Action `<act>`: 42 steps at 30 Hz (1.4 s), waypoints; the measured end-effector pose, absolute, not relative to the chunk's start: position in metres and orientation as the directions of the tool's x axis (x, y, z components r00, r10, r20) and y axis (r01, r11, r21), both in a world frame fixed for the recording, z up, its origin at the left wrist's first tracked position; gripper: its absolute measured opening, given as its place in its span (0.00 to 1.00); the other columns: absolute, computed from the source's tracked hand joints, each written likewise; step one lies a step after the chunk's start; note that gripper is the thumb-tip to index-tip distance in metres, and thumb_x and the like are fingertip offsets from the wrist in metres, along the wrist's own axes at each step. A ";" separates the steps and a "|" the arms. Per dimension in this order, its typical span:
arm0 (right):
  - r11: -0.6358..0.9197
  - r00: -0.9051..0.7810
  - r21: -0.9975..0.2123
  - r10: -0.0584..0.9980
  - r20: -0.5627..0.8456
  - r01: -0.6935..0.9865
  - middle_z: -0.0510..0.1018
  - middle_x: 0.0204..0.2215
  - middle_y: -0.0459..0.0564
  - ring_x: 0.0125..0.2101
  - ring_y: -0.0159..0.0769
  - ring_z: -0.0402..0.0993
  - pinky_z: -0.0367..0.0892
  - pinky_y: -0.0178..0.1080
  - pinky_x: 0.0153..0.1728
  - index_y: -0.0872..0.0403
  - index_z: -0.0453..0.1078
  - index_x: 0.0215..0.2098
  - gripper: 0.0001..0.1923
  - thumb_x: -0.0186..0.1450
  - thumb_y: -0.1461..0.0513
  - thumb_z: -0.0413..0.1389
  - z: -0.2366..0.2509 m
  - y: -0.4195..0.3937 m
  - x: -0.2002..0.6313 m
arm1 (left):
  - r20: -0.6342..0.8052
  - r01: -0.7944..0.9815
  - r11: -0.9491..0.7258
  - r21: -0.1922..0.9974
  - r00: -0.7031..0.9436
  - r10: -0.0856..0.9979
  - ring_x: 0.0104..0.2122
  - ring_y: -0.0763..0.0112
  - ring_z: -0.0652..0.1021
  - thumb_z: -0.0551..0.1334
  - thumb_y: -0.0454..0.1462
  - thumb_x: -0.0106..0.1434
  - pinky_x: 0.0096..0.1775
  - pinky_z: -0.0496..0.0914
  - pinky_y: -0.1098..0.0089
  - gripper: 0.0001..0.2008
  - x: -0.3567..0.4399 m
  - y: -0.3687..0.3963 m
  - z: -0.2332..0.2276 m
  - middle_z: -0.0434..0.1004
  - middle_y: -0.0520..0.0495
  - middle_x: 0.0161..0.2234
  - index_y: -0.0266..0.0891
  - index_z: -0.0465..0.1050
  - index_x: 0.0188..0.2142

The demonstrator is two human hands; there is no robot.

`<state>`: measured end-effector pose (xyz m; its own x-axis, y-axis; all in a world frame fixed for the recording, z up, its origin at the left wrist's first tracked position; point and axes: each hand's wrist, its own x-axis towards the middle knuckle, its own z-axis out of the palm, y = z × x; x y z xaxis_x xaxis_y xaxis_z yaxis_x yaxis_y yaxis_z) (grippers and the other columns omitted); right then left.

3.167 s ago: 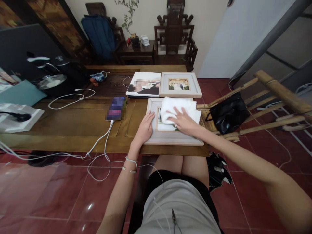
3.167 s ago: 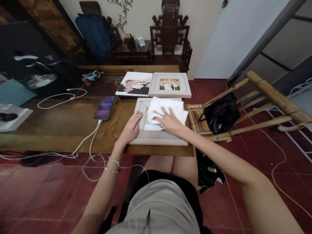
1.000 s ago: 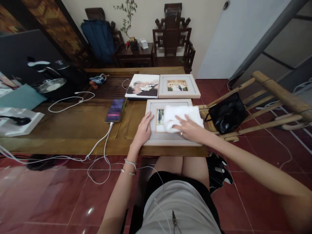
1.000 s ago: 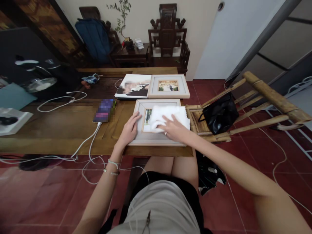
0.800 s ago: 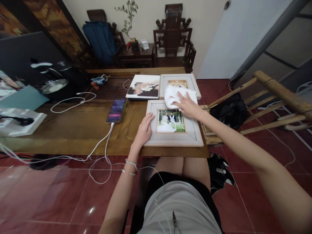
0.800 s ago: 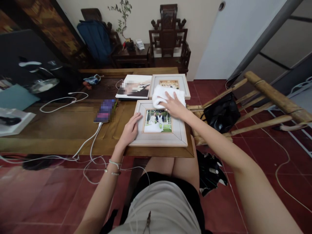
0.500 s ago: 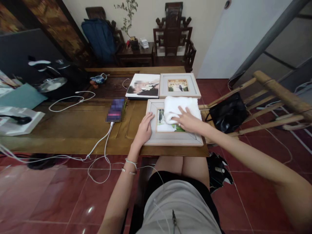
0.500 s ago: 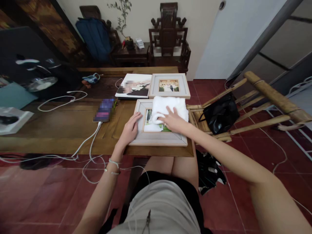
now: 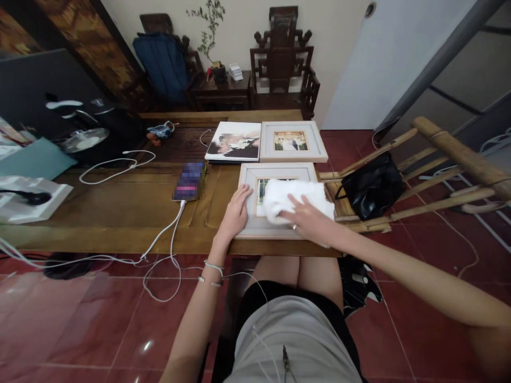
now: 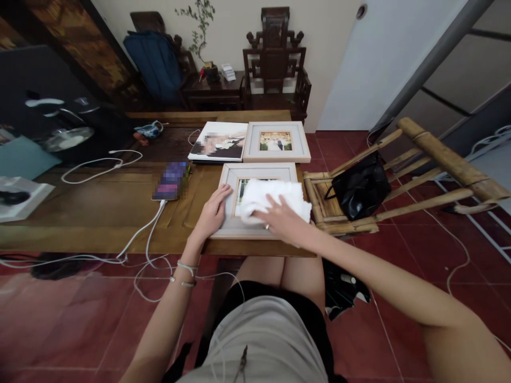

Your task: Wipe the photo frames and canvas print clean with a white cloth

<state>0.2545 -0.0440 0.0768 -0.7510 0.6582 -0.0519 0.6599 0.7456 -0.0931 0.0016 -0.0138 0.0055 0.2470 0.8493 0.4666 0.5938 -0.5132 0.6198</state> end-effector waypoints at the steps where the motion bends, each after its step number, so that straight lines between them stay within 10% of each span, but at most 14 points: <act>1: 0.729 -0.731 -0.060 0.682 -0.009 0.681 0.70 0.56 0.57 0.64 0.57 0.49 0.49 0.64 0.57 0.52 0.62 0.60 0.28 0.62 0.71 0.47 0.073 -0.026 0.259 | 0.470 0.591 -0.517 0.619 0.248 0.847 0.63 0.63 0.62 0.47 0.27 0.66 0.63 0.57 0.51 0.21 0.001 -0.013 0.005 0.65 0.39 0.60 0.37 0.66 0.56; 6: 0.629 -0.624 0.042 0.759 0.186 0.776 0.64 0.61 0.57 0.66 0.59 0.41 0.43 0.67 0.59 0.53 0.60 0.62 0.27 0.64 0.70 0.46 0.079 0.056 0.279 | 0.487 0.570 -0.535 0.623 0.252 0.836 0.63 0.63 0.62 0.47 0.27 0.66 0.63 0.57 0.50 0.21 0.001 -0.012 0.003 0.65 0.40 0.60 0.39 0.66 0.56; 24: 0.756 -0.789 -0.229 0.578 -0.208 0.614 0.59 0.64 0.53 0.64 0.62 0.46 0.58 0.66 0.53 0.50 0.60 0.62 0.33 0.59 0.73 0.48 0.104 -0.109 0.247 | 0.448 0.621 -0.496 0.608 0.248 0.859 0.63 0.62 0.62 0.47 0.28 0.66 0.63 0.57 0.51 0.21 0.004 -0.015 0.009 0.66 0.37 0.60 0.35 0.66 0.56; 32: 0.702 -0.702 -0.034 0.712 0.011 0.712 0.69 0.58 0.59 0.64 0.59 0.47 0.48 0.68 0.57 0.53 0.63 0.60 0.27 0.63 0.71 0.48 0.067 -0.013 0.260 | 0.439 0.666 -0.504 0.549 0.283 0.853 0.64 0.60 0.60 0.50 0.32 0.67 0.63 0.56 0.50 0.20 0.003 -0.010 0.002 0.65 0.37 0.60 0.33 0.64 0.58; 42: 0.647 -0.652 0.084 0.753 0.087 0.758 0.58 0.65 0.56 0.64 0.68 0.40 0.45 0.73 0.54 0.55 0.62 0.60 0.25 0.65 0.70 0.45 0.069 0.063 0.262 | 0.436 0.644 -0.503 0.576 0.278 0.856 0.64 0.59 0.59 0.50 0.33 0.68 0.63 0.56 0.49 0.20 0.002 -0.011 0.002 0.65 0.37 0.60 0.35 0.64 0.58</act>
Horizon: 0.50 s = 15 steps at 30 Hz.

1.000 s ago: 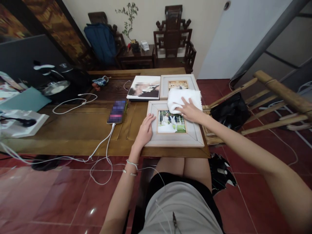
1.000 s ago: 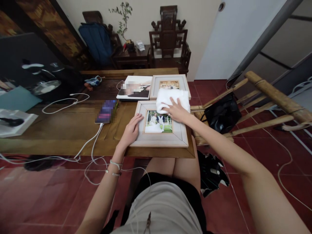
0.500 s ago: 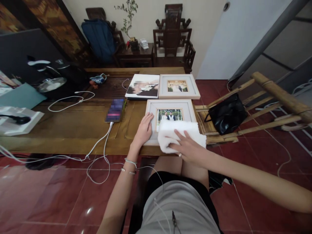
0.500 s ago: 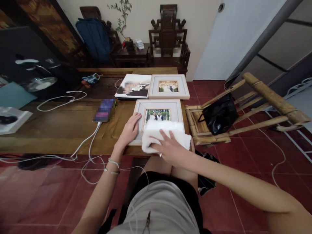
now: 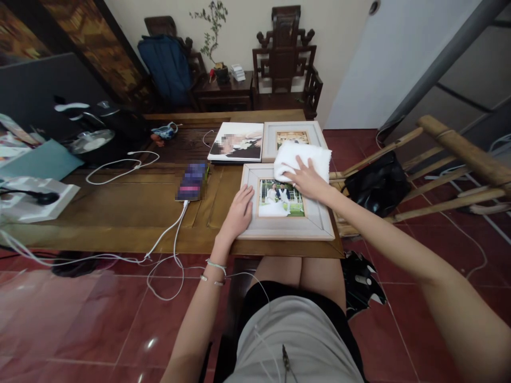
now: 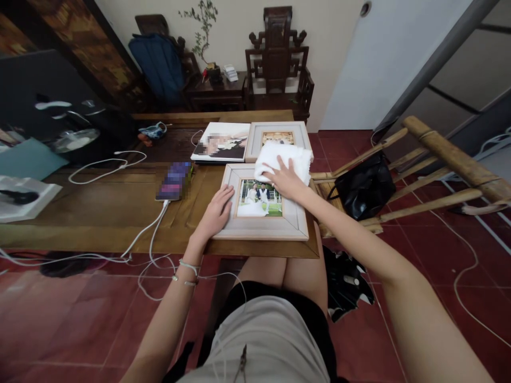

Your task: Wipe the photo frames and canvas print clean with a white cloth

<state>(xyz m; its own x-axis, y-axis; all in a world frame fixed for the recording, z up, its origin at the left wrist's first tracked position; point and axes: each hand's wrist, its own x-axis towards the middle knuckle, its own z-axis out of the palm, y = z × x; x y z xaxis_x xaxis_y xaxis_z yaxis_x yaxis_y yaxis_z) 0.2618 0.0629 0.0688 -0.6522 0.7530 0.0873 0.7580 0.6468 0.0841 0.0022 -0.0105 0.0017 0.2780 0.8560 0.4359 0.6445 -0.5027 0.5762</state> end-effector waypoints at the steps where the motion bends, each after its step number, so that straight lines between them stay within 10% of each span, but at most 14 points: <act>1: 0.672 -0.677 0.080 0.734 0.058 0.736 0.56 0.66 0.55 0.64 0.68 0.40 0.46 0.73 0.54 0.54 0.63 0.59 0.25 0.64 0.70 0.46 0.069 0.052 0.260 | 0.431 0.645 -0.498 0.580 0.276 0.859 0.64 0.58 0.59 0.50 0.33 0.68 0.63 0.56 0.49 0.20 0.003 -0.011 0.002 0.65 0.37 0.60 0.34 0.64 0.58; 10: 0.789 -0.807 -0.212 0.509 -0.300 0.576 0.74 0.52 0.59 0.62 0.56 0.55 0.62 0.58 0.53 0.54 0.65 0.57 0.25 0.62 0.72 0.47 0.121 -0.082 0.256 | 0.441 0.659 -0.490 0.571 0.258 0.860 0.64 0.58 0.61 0.50 0.32 0.67 0.63 0.56 0.49 0.20 0.005 -0.012 0.002 0.65 0.36 0.60 0.33 0.65 0.58; 15: 0.802 -0.835 -0.239 0.500 -0.231 0.547 0.71 0.56 0.59 0.65 0.57 0.46 0.56 0.64 0.55 0.52 0.63 0.59 0.29 0.60 0.72 0.49 0.111 -0.090 0.247 | 0.442 0.654 -0.498 0.570 0.267 0.857 0.64 0.59 0.60 0.50 0.32 0.68 0.63 0.56 0.49 0.20 0.005 -0.012 0.002 0.65 0.37 0.60 0.35 0.64 0.58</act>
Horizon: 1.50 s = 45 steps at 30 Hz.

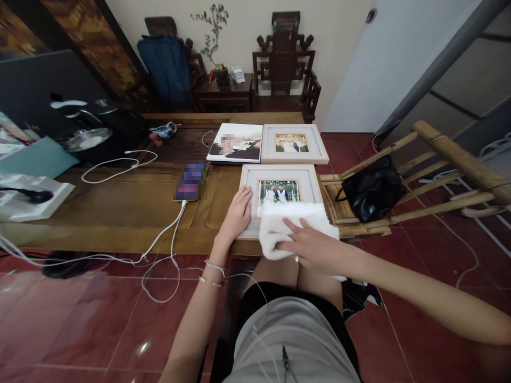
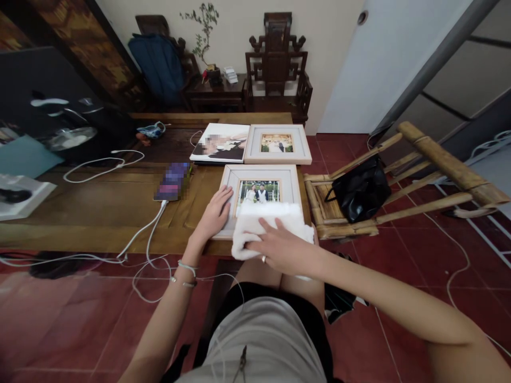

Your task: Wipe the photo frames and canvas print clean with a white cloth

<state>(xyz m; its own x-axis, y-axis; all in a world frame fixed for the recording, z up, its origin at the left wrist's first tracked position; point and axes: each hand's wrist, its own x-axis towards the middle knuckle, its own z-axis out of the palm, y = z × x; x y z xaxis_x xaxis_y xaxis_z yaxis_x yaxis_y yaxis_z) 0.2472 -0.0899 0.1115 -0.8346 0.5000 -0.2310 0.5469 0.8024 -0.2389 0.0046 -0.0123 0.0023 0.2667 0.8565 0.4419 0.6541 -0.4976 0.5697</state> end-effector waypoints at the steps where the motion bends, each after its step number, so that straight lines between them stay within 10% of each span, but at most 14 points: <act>1: 0.803 -0.831 -0.217 0.523 -0.188 0.555 0.69 0.57 0.60 0.65 0.57 0.44 0.54 0.65 0.56 0.53 0.63 0.59 0.29 0.60 0.72 0.49 0.103 -0.082 0.246 | 0.445 0.655 -0.501 0.565 0.269 0.854 0.64 0.59 0.60 0.50 0.33 0.68 0.63 0.56 0.49 0.20 0.004 -0.012 0.002 0.65 0.37 0.60 0.35 0.64 0.58; 14: 0.674 -0.676 0.061 0.729 0.109 0.736 0.56 0.66 0.56 0.65 0.66 0.38 0.43 0.75 0.55 0.53 0.62 0.61 0.26 0.65 0.69 0.46 0.072 0.085 0.259 | 0.431 0.629 -0.496 0.599 0.269 0.861 0.64 0.60 0.59 0.50 0.33 0.68 0.63 0.56 0.50 0.20 0.002 -0.013 0.002 0.65 0.38 0.60 0.36 0.65 0.58; 23: 0.795 -0.801 -0.121 0.572 -0.179 0.595 0.76 0.50 0.60 0.63 0.58 0.52 0.54 0.65 0.55 0.55 0.67 0.56 0.23 0.63 0.70 0.49 0.097 -0.022 0.255 | 0.451 0.630 -0.501 0.593 0.255 0.855 0.64 0.60 0.60 0.50 0.32 0.68 0.63 0.56 0.49 0.20 0.005 -0.013 0.001 0.65 0.39 0.60 0.37 0.65 0.58; 29: 0.807 -0.874 -0.346 0.395 -0.283 0.478 0.72 0.55 0.55 0.64 0.50 0.50 0.57 0.56 0.58 0.48 0.62 0.60 0.29 0.62 0.71 0.49 0.125 -0.086 0.251 | 0.448 0.637 -0.497 0.589 0.255 0.857 0.64 0.60 0.60 0.50 0.32 0.68 0.63 0.56 0.48 0.20 0.005 -0.013 0.002 0.65 0.39 0.60 0.37 0.65 0.58; 45: 0.685 -0.684 0.039 0.721 0.113 0.728 0.52 0.67 0.52 0.65 0.64 0.37 0.43 0.75 0.55 0.53 0.62 0.60 0.25 0.65 0.70 0.46 0.070 0.077 0.247 | 0.434 0.635 -0.492 0.595 0.262 0.862 0.64 0.59 0.60 0.50 0.32 0.68 0.63 0.56 0.50 0.20 0.003 -0.013 0.002 0.65 0.37 0.60 0.34 0.66 0.57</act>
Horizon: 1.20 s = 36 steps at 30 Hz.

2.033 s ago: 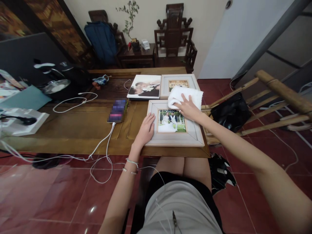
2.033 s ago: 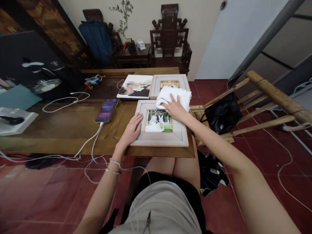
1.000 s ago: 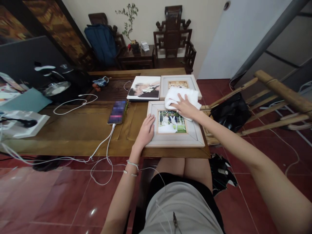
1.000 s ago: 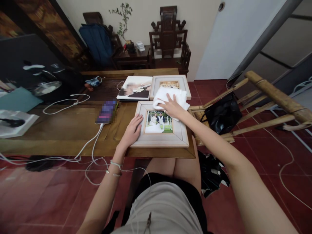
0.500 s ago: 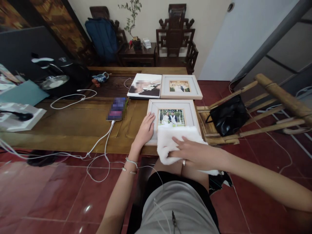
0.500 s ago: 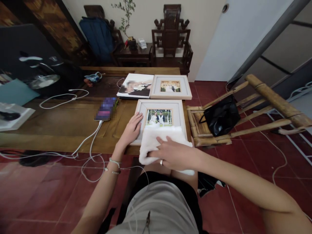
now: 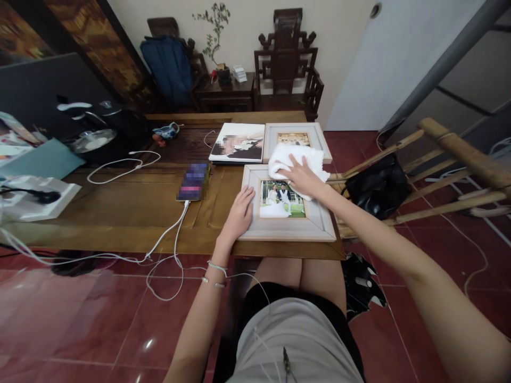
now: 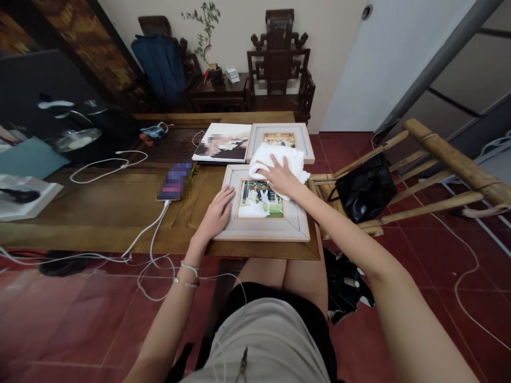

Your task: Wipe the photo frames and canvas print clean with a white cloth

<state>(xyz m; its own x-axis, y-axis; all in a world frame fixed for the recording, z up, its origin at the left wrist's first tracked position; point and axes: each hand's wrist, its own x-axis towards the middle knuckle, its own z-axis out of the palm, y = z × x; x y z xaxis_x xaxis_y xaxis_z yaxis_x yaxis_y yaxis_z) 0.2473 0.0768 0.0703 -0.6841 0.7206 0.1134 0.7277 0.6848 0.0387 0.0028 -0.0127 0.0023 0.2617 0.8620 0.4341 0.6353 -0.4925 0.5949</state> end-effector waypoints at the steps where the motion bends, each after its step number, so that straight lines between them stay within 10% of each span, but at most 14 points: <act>1: 0.700 -0.699 0.033 0.708 0.098 0.714 0.53 0.67 0.52 0.65 0.65 0.37 0.42 0.76 0.55 0.52 0.63 0.59 0.24 0.65 0.69 0.46 0.070 0.074 0.245 | 0.430 0.636 -0.491 0.596 0.264 0.863 0.64 0.59 0.60 0.50 0.32 0.68 0.63 0.56 0.50 0.20 0.003 -0.013 0.003 0.65 0.37 0.60 0.34 0.66 0.57; 14: 0.789 -0.850 -0.327 0.440 -0.290 0.520 0.75 0.51 0.56 0.62 0.53 0.55 0.62 0.56 0.54 0.51 0.65 0.57 0.24 0.63 0.69 0.48 0.125 -0.084 0.238 | 0.425 0.658 -0.479 0.580 0.257 0.868 0.64 0.60 0.60 0.49 0.33 0.68 0.64 0.55 0.52 0.20 0.005 -0.014 0.005 0.65 0.36 0.60 0.32 0.65 0.57; 27: 0.769 -0.767 0.022 0.635 0.091 0.639 0.51 0.68 0.53 0.66 0.60 0.37 0.43 0.71 0.58 0.52 0.62 0.60 0.28 0.63 0.71 0.48 0.063 0.046 0.208 | 0.405 0.610 -0.448 0.654 0.219 0.888 0.64 0.61 0.61 0.47 0.40 0.71 0.64 0.54 0.55 0.22 0.006 -0.016 0.011 0.62 0.35 0.62 0.33 0.60 0.61; 36: 0.826 -0.832 -0.095 0.554 -0.037 0.555 0.59 0.64 0.54 0.66 0.62 0.38 0.45 0.75 0.54 0.52 0.66 0.57 0.22 0.66 0.69 0.47 0.077 0.024 0.187 | 0.457 0.511 -0.455 0.729 0.131 0.880 0.65 0.59 0.57 0.45 0.51 0.70 0.64 0.52 0.55 0.30 0.005 -0.018 0.014 0.53 0.37 0.66 0.39 0.50 0.66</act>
<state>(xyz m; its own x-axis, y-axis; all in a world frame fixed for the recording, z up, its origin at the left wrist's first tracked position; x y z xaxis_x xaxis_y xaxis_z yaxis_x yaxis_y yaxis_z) 0.1868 0.0239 0.0773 -0.8316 0.5542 -0.0372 0.5550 0.8264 -0.0954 0.0047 -0.0182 0.0141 0.1314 0.8798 0.4568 0.5111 -0.4549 0.7293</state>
